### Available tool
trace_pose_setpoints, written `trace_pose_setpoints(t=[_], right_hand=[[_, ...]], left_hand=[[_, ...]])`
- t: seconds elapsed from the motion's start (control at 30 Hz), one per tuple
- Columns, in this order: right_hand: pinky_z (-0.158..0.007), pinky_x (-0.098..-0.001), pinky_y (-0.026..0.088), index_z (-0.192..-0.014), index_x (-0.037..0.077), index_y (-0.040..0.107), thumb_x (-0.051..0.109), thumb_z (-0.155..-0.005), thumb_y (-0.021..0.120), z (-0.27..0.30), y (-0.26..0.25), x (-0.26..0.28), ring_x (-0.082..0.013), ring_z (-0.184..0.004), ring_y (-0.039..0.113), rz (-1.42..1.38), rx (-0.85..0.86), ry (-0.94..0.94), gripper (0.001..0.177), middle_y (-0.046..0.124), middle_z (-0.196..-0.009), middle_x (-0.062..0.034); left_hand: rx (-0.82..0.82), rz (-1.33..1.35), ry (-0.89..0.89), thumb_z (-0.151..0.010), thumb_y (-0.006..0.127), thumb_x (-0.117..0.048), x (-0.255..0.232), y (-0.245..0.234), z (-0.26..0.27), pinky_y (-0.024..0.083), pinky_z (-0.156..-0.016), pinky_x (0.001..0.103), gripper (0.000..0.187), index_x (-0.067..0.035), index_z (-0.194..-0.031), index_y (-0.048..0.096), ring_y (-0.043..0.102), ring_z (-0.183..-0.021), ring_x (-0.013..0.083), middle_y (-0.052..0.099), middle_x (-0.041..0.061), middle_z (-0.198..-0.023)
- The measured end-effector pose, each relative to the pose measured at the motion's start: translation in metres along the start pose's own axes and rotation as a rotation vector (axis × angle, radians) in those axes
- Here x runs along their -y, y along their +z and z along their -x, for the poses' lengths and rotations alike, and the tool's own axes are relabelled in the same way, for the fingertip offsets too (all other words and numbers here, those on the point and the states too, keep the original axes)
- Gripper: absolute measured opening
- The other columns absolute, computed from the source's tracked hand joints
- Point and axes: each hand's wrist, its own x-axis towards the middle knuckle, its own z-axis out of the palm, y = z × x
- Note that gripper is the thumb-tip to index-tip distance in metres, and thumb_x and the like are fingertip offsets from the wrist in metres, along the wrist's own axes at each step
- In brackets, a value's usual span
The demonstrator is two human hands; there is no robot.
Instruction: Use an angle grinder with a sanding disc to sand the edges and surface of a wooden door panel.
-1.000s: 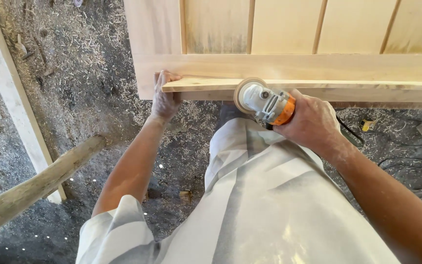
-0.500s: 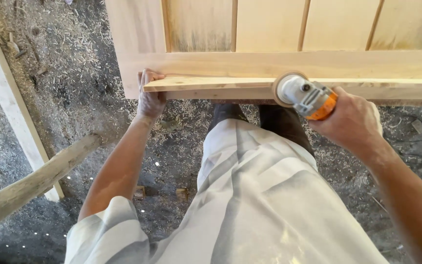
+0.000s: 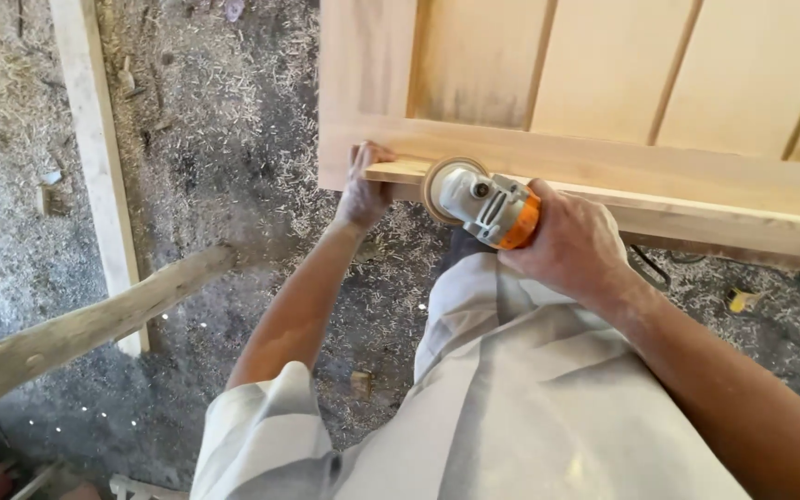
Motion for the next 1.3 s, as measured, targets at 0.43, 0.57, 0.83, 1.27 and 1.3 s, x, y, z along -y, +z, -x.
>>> trace_pose_setpoints(t=[0.43, 0.57, 0.83, 1.27, 1.3], right_hand=[[-0.066, -0.0501, 0.058, -0.103, 0.003, 0.062, 0.034, -0.070, 0.083, -0.039, 0.021, 0.058, -0.0376, -0.069, 0.072, 0.063, 0.058, -0.048, 0.050, 0.072, -0.078, -0.0198], [-0.066, -0.0508, 0.057, -0.101, 0.004, 0.062, 0.033, -0.069, 0.083, -0.036, 0.020, 0.059, -0.0387, -0.070, 0.071, 0.078, 0.035, -0.049, 0.048, 0.072, -0.078, -0.0195], [-0.069, -0.0506, 0.057, -0.100, 0.005, 0.062, 0.034, -0.072, 0.082, -0.019, 0.007, 0.037, -0.0391, -0.073, 0.071, 0.091, 0.049, 0.079, 0.045, 0.071, -0.078, -0.0184], [-0.065, -0.0494, 0.058, -0.097, 0.006, 0.062, 0.047, -0.073, 0.086, 0.019, -0.011, -0.022, -0.0365, -0.071, 0.072, 0.073, 0.002, 0.228, 0.053, 0.072, -0.078, -0.0163], [-0.064, -0.0489, 0.058, -0.099, 0.006, 0.062, 0.045, -0.074, 0.085, 0.021, -0.013, -0.028, -0.0360, -0.068, 0.072, 0.050, 0.012, 0.240, 0.052, 0.072, -0.077, -0.0161]], left_hand=[[0.099, -0.138, 0.037, -0.068, 0.084, -0.039, -0.027, -0.027, -0.016, 0.043, -0.100, 0.054, 0.058, -0.003, -0.109, 0.066, 0.052, -0.110, 0.0359, 0.057, 0.017, -0.106], [0.107, -0.080, -0.006, -0.079, 0.079, -0.022, -0.024, -0.023, -0.015, 0.045, -0.102, 0.052, 0.038, -0.004, -0.109, 0.064, 0.052, -0.112, 0.0365, 0.057, 0.016, -0.109], [0.056, 0.053, -0.015, -0.093, 0.069, -0.006, -0.024, -0.024, -0.012, 0.048, -0.098, 0.048, 0.018, -0.006, -0.107, 0.057, 0.055, -0.105, 0.0320, 0.057, 0.012, -0.104], [0.000, -0.008, 0.127, -0.100, 0.062, -0.001, -0.010, -0.022, -0.009, 0.045, -0.093, 0.044, 0.018, -0.007, -0.110, 0.048, 0.054, -0.099, 0.0249, 0.051, 0.010, -0.099], [-0.001, -0.034, 0.141, -0.101, 0.062, -0.001, -0.010, -0.022, -0.009, 0.045, -0.092, 0.043, 0.019, -0.007, -0.112, 0.046, 0.053, -0.099, 0.0251, 0.050, 0.010, -0.098]])
